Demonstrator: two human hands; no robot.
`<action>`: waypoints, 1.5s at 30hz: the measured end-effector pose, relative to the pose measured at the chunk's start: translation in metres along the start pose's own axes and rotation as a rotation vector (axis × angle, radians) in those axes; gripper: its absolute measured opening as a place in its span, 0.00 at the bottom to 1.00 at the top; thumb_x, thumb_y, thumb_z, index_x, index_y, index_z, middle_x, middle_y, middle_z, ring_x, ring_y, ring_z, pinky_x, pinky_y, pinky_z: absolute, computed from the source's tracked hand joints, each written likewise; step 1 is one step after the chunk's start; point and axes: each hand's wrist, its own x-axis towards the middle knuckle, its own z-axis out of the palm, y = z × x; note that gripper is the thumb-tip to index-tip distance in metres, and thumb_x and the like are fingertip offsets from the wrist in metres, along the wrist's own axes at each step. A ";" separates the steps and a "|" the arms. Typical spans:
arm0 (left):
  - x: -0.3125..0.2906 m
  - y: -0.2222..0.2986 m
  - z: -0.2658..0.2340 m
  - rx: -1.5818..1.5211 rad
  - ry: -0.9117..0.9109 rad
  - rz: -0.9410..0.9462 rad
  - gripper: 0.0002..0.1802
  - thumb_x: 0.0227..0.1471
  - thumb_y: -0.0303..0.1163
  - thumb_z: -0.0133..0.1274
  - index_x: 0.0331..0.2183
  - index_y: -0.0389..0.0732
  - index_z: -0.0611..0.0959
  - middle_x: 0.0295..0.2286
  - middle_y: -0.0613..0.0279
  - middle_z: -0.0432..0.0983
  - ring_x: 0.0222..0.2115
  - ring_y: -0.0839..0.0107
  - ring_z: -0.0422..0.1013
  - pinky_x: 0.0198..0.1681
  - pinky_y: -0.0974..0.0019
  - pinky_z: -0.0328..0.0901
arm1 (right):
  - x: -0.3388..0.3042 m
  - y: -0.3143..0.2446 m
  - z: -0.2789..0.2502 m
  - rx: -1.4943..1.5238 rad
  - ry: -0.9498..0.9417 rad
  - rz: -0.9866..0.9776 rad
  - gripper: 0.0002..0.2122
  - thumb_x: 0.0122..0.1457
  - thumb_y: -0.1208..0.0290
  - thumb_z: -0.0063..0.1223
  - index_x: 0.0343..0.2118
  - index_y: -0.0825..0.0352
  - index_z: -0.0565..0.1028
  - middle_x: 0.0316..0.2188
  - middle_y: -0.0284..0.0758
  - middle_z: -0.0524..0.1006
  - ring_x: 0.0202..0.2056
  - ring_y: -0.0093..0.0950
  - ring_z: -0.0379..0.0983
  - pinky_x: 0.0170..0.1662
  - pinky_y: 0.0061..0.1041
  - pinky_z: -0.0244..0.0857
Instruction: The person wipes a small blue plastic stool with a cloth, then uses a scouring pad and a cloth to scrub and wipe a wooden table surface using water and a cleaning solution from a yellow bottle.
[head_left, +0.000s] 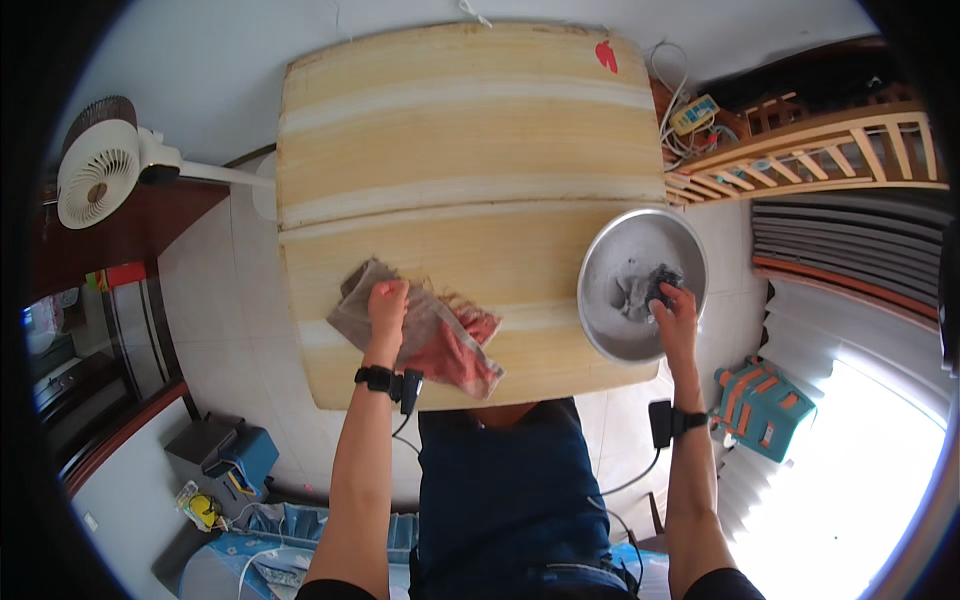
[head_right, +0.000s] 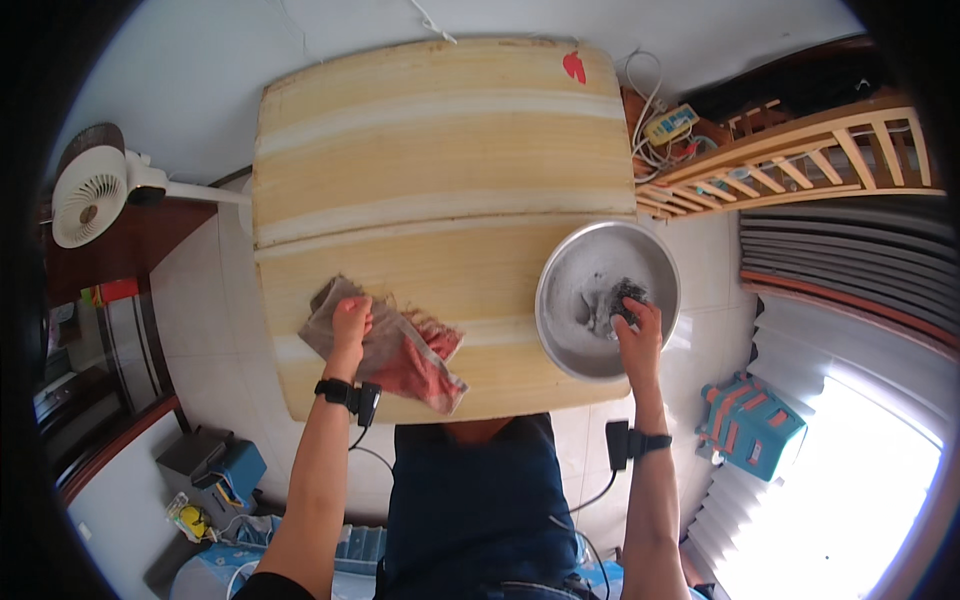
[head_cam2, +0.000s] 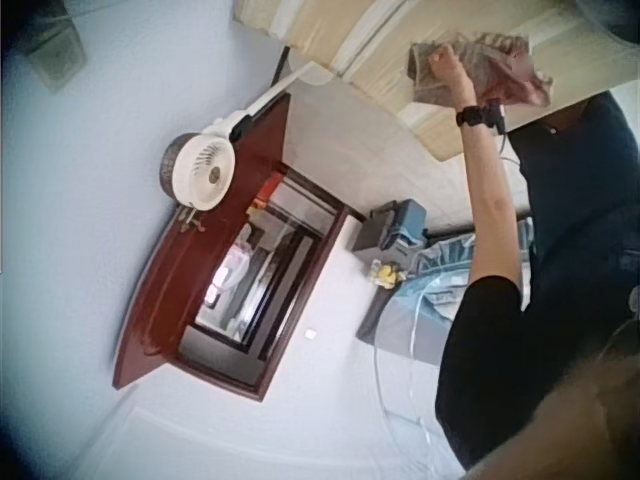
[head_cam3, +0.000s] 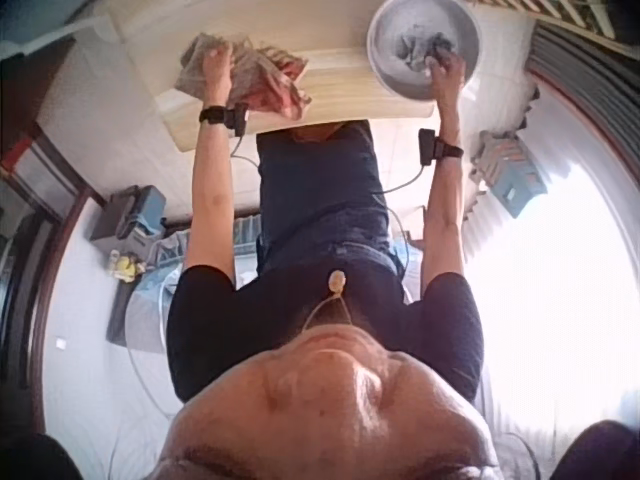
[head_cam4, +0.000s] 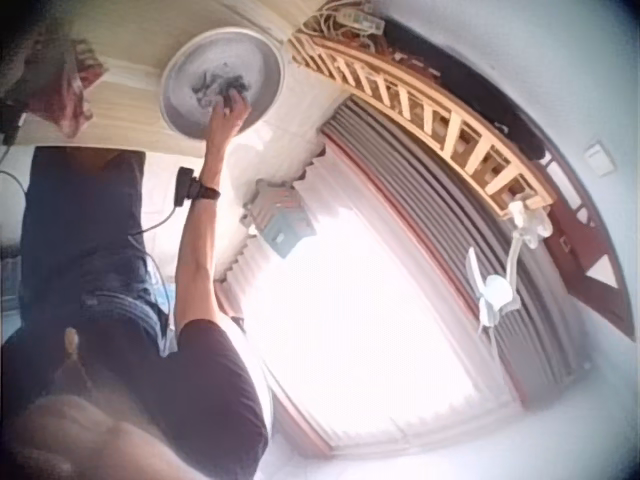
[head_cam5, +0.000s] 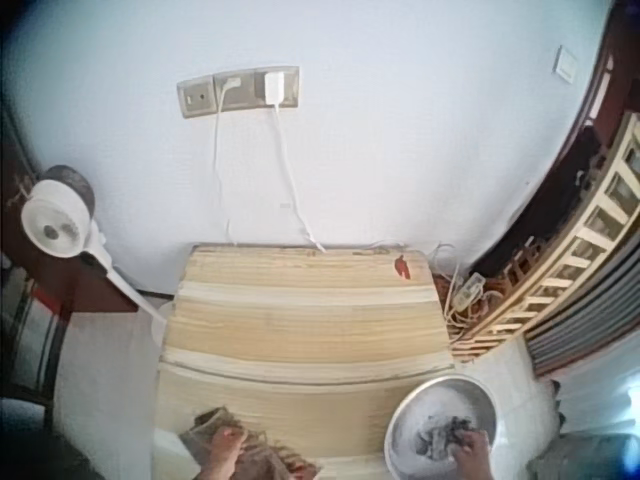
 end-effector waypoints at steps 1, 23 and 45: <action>0.003 -0.001 -0.001 0.015 -0.011 -0.008 0.13 0.49 0.40 0.59 0.32 0.44 0.77 0.22 0.73 0.70 0.21 0.84 0.65 0.21 0.79 0.60 | 0.004 0.003 0.001 -0.059 -0.014 0.039 0.16 0.49 0.73 0.59 0.43 0.67 0.75 0.48 0.40 0.67 0.44 0.33 0.69 0.46 0.28 0.65; -0.053 -0.029 -0.040 0.917 0.361 0.891 0.33 0.50 0.42 0.54 0.55 0.38 0.66 0.55 0.41 0.58 0.55 0.40 0.54 0.56 0.45 0.52 | -0.092 -0.001 0.211 -0.360 0.001 -0.318 0.16 0.52 0.75 0.55 0.45 0.65 0.75 0.36 0.43 0.69 0.39 0.43 0.68 0.43 0.37 0.64; -0.022 -0.019 -0.012 1.113 0.506 0.726 0.36 0.57 0.51 0.39 0.60 0.40 0.59 0.62 0.50 0.47 0.62 0.47 0.44 0.59 0.40 0.41 | -0.057 -0.039 0.221 -0.556 -0.153 -0.269 0.11 0.49 0.77 0.54 0.37 0.67 0.78 0.35 0.40 0.70 0.40 0.42 0.68 0.42 0.38 0.66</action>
